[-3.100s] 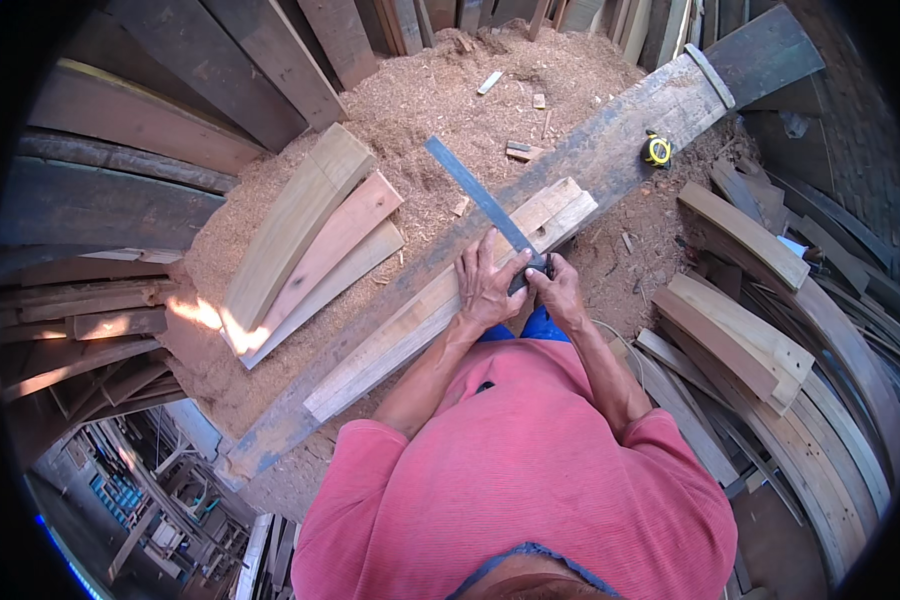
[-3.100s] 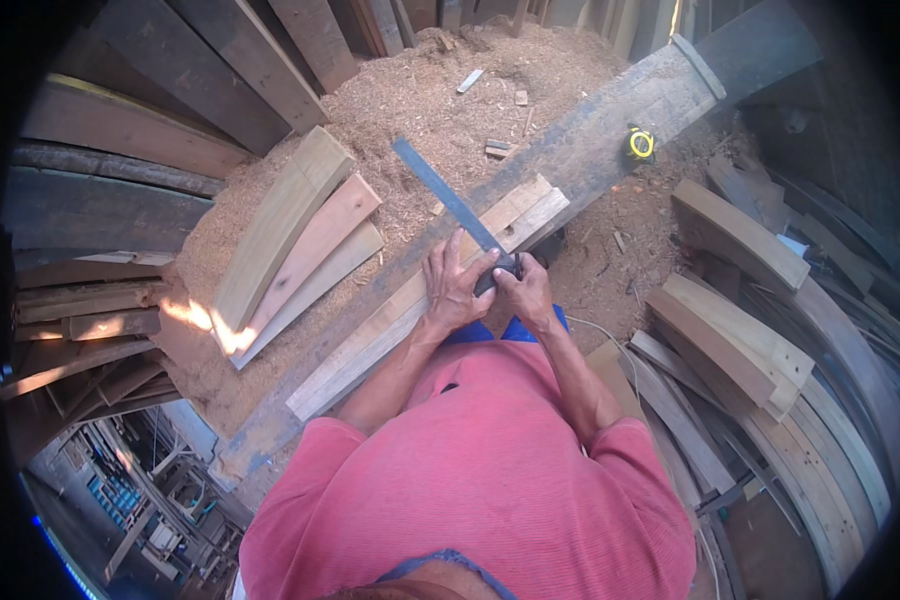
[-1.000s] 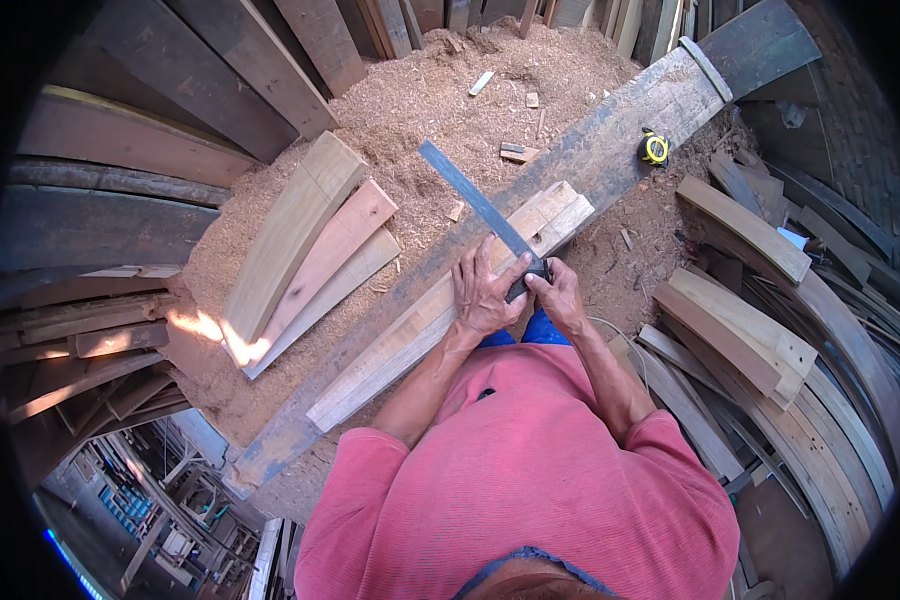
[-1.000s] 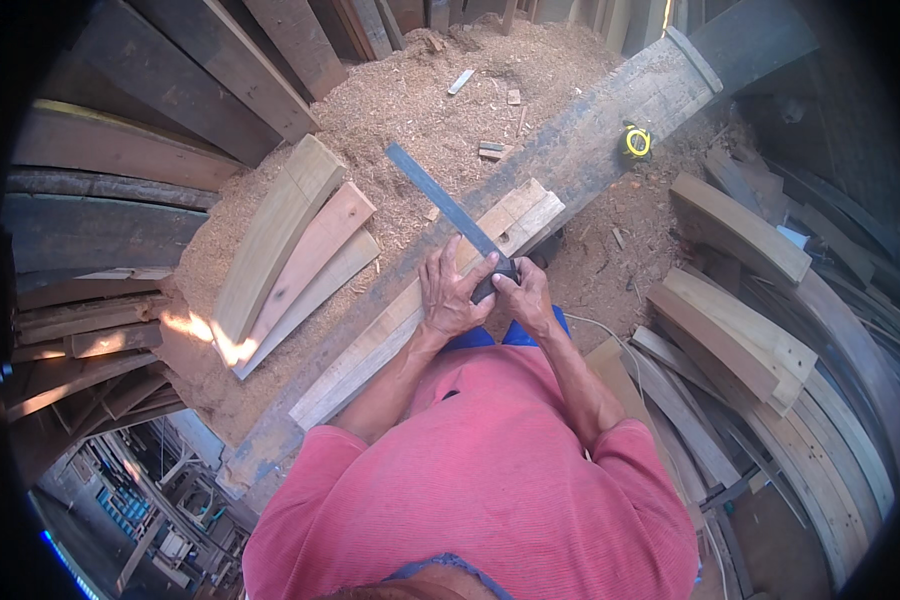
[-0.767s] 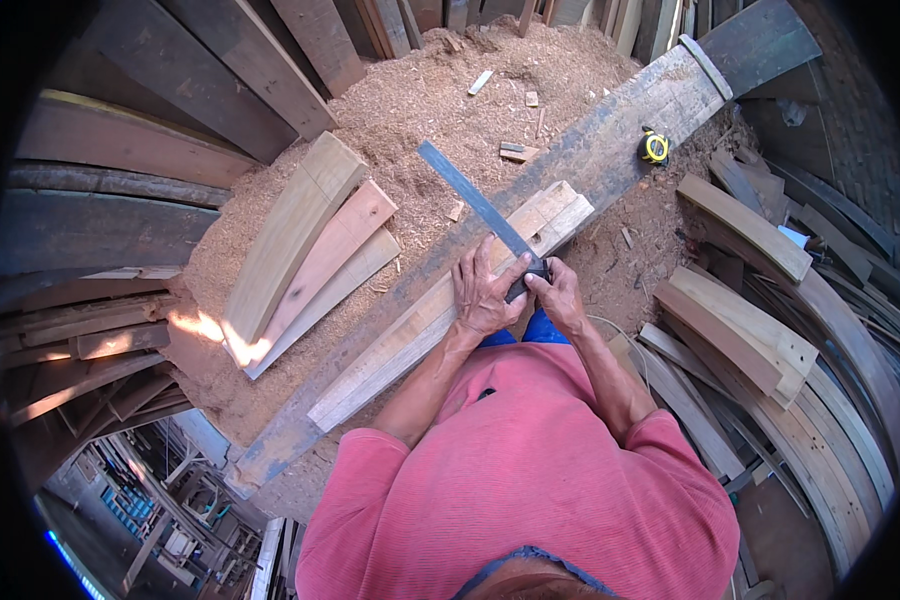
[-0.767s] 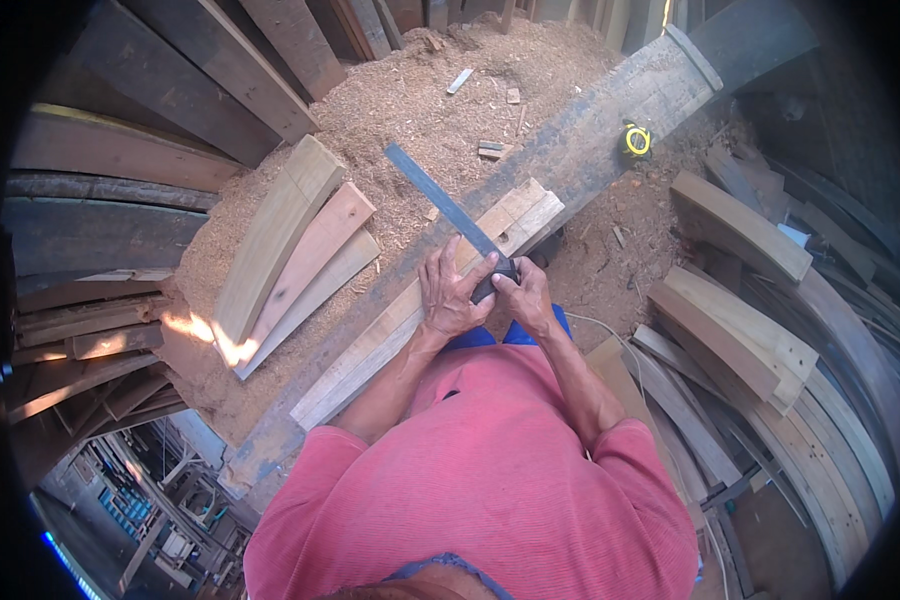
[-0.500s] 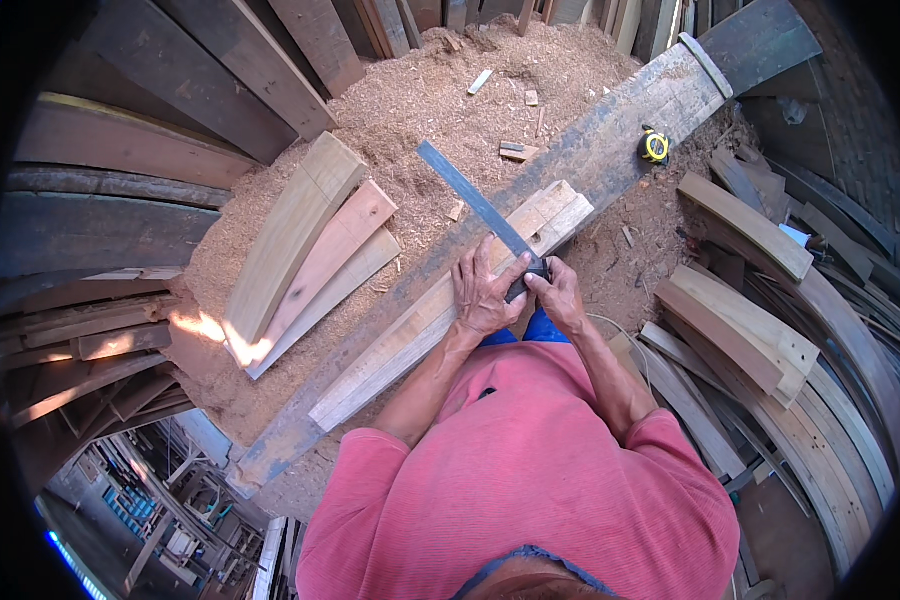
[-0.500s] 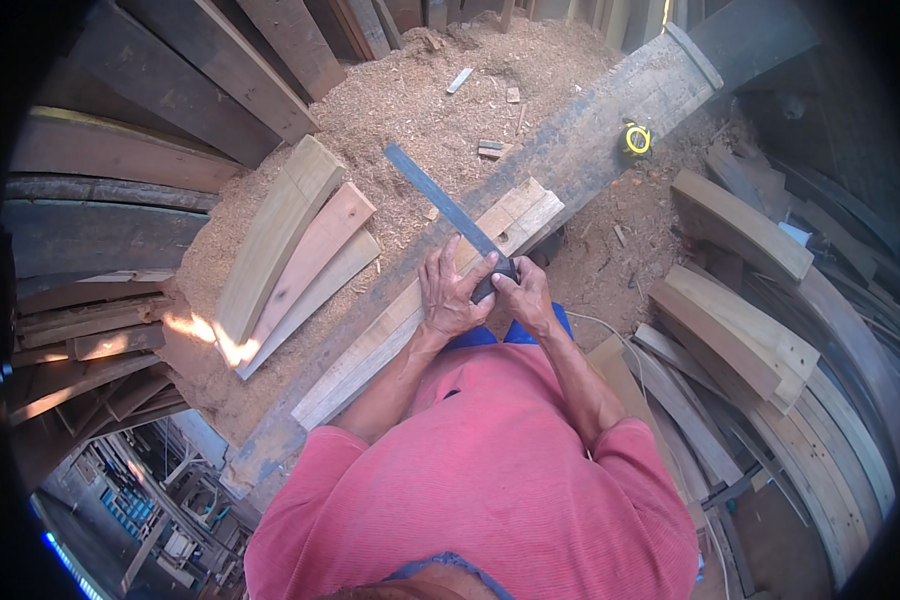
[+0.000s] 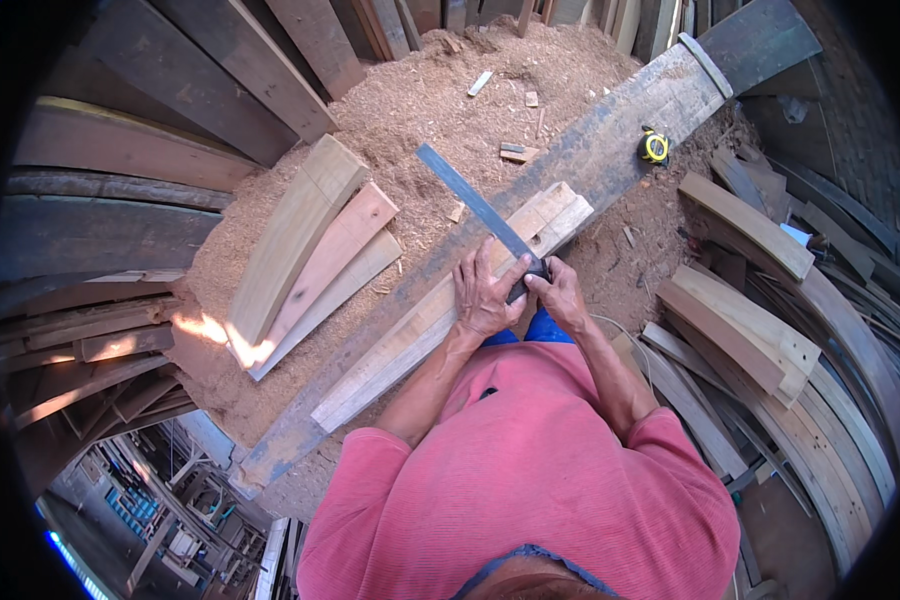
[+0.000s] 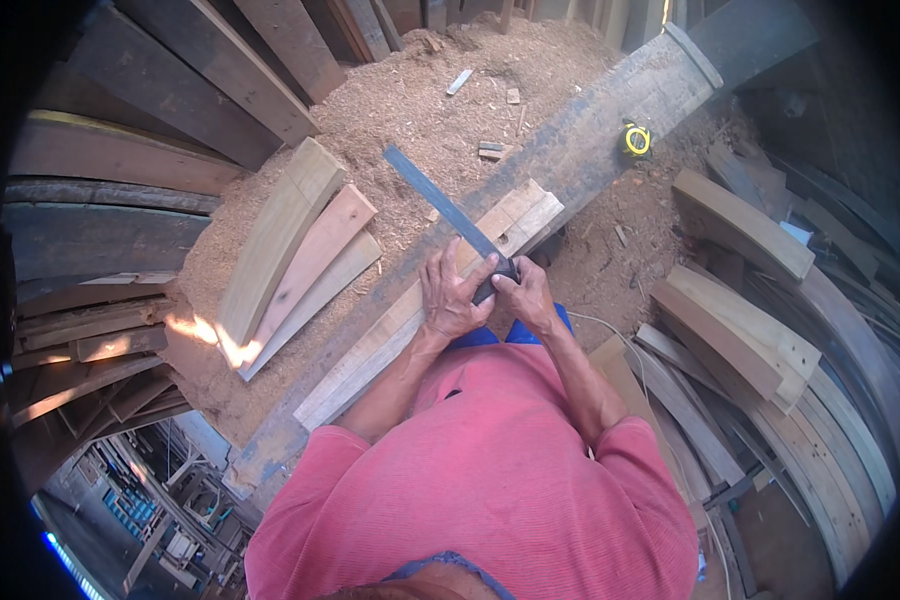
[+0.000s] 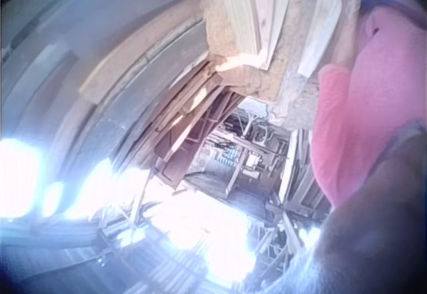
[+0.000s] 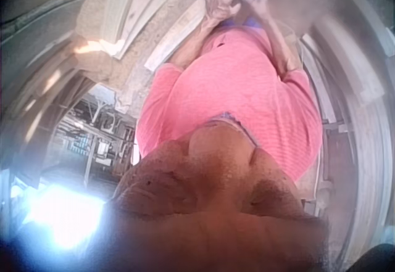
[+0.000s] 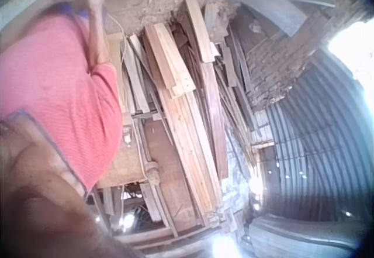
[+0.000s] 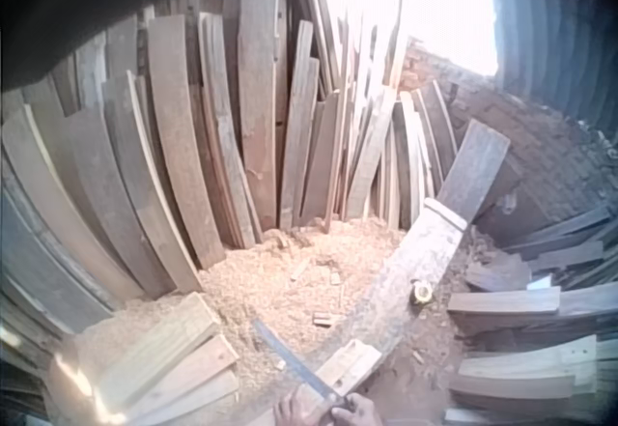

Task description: The person measures and marks several wooden planks on a workbench using a tape measure, a try square, and a pencil. They repeatedly position the square, draw lines, and reposition the planks to mark multiple pieces.

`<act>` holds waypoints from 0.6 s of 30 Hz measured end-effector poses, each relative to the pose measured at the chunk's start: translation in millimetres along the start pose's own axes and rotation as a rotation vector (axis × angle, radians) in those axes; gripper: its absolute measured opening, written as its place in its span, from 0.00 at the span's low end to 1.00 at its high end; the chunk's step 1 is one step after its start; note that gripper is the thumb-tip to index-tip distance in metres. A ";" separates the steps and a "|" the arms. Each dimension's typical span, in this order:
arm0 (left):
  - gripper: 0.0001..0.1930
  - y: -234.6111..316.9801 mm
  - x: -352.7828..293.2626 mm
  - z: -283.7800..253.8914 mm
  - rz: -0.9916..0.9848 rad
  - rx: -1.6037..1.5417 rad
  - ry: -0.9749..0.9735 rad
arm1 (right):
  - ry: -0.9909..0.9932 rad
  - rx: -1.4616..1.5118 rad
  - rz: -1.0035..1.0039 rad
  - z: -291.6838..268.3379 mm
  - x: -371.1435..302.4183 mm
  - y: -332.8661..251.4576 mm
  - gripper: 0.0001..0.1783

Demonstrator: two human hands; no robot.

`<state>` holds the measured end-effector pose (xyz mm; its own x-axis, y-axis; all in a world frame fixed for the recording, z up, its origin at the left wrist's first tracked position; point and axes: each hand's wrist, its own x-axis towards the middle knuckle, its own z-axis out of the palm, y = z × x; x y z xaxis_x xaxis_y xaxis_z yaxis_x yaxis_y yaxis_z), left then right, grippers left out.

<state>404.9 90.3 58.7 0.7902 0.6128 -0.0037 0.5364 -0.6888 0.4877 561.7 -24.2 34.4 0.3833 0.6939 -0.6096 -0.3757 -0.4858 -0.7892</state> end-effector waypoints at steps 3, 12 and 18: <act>0.41 -0.2 0.4 -0.2 0.008 -0.002 0.008 | -0.002 -0.012 -0.024 0.3 2.3 3.0 0.11; 0.42 -0.1 0.3 1.6 0.009 -0.006 0.017 | -0.059 0.007 0.043 -5.2 1.1 0.4 0.11; 0.40 0.7 0.6 -0.4 0.008 0.005 0.003 | 0.040 -0.149 -0.103 -9.4 5.2 -21.6 0.12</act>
<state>405.6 90.3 59.3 0.7935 0.6085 0.0022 0.5319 -0.6953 0.4834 579.7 -15.1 47.6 0.4473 0.7242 -0.5248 -0.2043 -0.4886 -0.8483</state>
